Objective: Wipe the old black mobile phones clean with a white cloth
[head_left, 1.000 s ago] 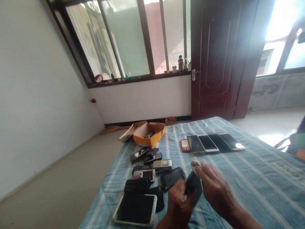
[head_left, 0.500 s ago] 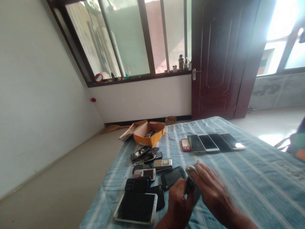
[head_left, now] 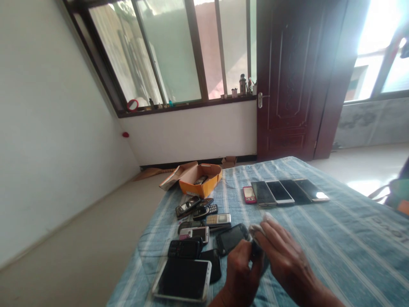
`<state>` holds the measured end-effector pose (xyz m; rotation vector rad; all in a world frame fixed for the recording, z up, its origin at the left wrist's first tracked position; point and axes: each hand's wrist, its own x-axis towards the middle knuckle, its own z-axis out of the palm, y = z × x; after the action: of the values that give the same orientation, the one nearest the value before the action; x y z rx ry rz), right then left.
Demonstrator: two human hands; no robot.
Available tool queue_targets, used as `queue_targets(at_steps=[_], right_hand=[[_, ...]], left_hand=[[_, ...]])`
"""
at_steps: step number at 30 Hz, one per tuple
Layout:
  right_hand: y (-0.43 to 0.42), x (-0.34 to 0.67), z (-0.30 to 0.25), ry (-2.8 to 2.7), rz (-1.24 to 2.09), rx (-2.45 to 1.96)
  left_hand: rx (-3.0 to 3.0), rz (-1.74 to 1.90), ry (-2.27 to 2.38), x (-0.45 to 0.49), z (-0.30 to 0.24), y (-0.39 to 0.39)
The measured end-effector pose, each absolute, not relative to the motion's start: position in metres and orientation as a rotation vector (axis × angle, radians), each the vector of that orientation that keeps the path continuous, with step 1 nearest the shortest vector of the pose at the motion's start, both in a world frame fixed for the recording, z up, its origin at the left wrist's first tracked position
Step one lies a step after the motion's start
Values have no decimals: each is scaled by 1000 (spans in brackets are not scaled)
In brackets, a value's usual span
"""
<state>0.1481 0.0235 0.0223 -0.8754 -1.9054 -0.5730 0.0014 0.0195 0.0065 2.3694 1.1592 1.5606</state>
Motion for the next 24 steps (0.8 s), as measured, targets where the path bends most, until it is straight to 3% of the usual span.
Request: queue_targets(at_steps=[24], right_hand=[[24, 156, 29, -1857, -554, -940]], left_hand=[[2436, 1498, 1171, 1, 6, 20]])
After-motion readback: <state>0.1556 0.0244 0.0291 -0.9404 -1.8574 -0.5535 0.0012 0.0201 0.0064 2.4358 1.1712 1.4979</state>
